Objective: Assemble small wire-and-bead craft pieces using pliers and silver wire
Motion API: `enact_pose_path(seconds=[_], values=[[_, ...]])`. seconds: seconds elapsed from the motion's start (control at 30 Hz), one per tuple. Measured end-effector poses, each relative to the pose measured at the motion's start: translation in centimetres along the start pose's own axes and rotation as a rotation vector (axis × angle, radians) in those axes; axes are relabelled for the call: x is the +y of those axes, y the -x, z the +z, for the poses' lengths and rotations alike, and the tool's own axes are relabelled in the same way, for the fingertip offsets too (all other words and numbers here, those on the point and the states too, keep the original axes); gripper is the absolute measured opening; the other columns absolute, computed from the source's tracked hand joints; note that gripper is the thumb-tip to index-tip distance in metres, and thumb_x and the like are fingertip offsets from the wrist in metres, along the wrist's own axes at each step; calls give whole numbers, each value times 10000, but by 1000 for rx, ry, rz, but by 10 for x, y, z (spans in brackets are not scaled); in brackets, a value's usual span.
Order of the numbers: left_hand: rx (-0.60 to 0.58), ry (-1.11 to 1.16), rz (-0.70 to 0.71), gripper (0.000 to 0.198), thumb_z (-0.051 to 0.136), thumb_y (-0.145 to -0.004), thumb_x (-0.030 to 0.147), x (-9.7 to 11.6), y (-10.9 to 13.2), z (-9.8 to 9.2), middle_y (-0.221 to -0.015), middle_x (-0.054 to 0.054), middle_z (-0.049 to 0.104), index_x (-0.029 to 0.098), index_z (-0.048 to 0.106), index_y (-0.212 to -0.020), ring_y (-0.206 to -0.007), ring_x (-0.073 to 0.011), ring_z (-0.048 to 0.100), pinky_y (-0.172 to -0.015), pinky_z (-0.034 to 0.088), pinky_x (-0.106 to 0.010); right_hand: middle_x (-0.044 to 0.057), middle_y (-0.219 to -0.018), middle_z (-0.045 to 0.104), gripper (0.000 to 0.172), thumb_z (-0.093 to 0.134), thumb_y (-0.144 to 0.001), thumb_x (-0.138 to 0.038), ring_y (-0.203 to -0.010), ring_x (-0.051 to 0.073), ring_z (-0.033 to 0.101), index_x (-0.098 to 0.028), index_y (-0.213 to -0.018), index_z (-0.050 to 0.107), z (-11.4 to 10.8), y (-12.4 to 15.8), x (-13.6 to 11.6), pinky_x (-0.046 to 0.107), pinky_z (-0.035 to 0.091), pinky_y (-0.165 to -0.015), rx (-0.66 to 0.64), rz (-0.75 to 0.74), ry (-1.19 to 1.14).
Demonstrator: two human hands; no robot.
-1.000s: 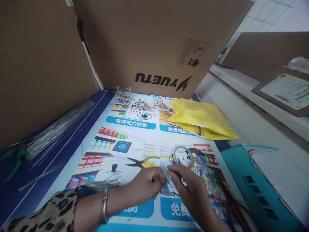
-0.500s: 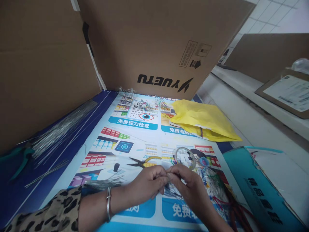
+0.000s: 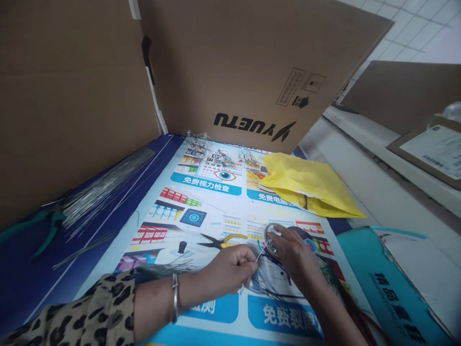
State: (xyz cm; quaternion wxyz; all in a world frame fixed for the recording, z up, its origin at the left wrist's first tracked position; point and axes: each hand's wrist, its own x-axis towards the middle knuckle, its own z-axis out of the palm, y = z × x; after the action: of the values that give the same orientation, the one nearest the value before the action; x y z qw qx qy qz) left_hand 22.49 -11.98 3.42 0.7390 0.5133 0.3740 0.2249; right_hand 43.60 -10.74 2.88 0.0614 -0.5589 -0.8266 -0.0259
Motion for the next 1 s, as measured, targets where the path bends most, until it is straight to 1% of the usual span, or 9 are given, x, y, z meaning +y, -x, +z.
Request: enact_pose_path(seconds=[0.17,0.43,0.53,0.63,0.7,0.77,0.87,0.93,1.0], values=[[-1,9,3,93,464,-793,247,0,1,0,-477,77,489,169,452,-744,-297,-24,328,-316,236,-146,91,-925,625,281,426,-802,-47,-876,196,558,-167,-956,629,-7,0,-8,291,433,-753,-29,-6,-61],[-6,31,5,127,486,-793,285,-5,-2,-1,-480,72,505,170,460,-745,-297,-31,343,-328,245,-157,82,-787,590,221,425,-772,-29,-746,196,544,-149,-820,604,-5,-3,-14,276,386,-645,-68,34,40],[0,28,-2,116,482,-795,278,-4,-1,-1,-480,72,505,172,460,-753,-297,-33,344,-329,241,-159,79,-775,582,222,417,-779,-40,-706,184,534,-152,-830,603,-1,-4,-11,272,373,-629,-27,30,50],[-10,18,-16,111,472,-798,273,-1,0,-2,-486,71,504,173,457,-751,-307,-32,346,-329,237,-154,103,-827,591,229,406,-810,-87,-753,200,538,-139,-893,613,-1,-5,-7,290,386,-660,72,57,-26],[-16,5,-32,116,470,-797,276,1,1,-2,-486,68,503,174,454,-742,-314,-35,352,-329,239,-152,106,-830,595,221,406,-842,-154,-782,205,538,-136,-889,621,-6,-5,-7,305,395,-693,156,127,-166],[-14,-16,-40,130,475,-794,286,1,2,-1,-486,65,503,174,453,-732,-319,-36,358,-329,243,-151,74,-780,594,205,450,-855,-261,-753,186,536,-154,-806,619,-15,-5,-11,302,399,-700,234,273,-410],[-5,-40,-21,154,485,-794,311,1,2,-1,-490,70,499,173,450,-734,-314,-26,338,-329,233,-146,-19,-552,489,239,522,-825,-366,-535,116,445,-179,-683,568,-28,-3,-21,250,365,-538,205,492,-1004],[-14,-46,-27,173,478,-805,328,0,1,-2,-493,72,499,173,444,-734,-314,-23,337,-330,222,-145,-45,-536,450,219,568,-793,-391,-477,86,384,-184,-721,564,-31,-2,-28,216,302,-450,194,574,-1464],[-22,-45,-32,181,481,-805,335,0,1,-2,-482,77,492,174,446,-731,-310,-21,335,-328,220,-143,-39,-568,464,201,624,-756,-369,-492,71,386,-171,-743,594,-31,-1,-33,197,278,-433,153,593,-1749]])
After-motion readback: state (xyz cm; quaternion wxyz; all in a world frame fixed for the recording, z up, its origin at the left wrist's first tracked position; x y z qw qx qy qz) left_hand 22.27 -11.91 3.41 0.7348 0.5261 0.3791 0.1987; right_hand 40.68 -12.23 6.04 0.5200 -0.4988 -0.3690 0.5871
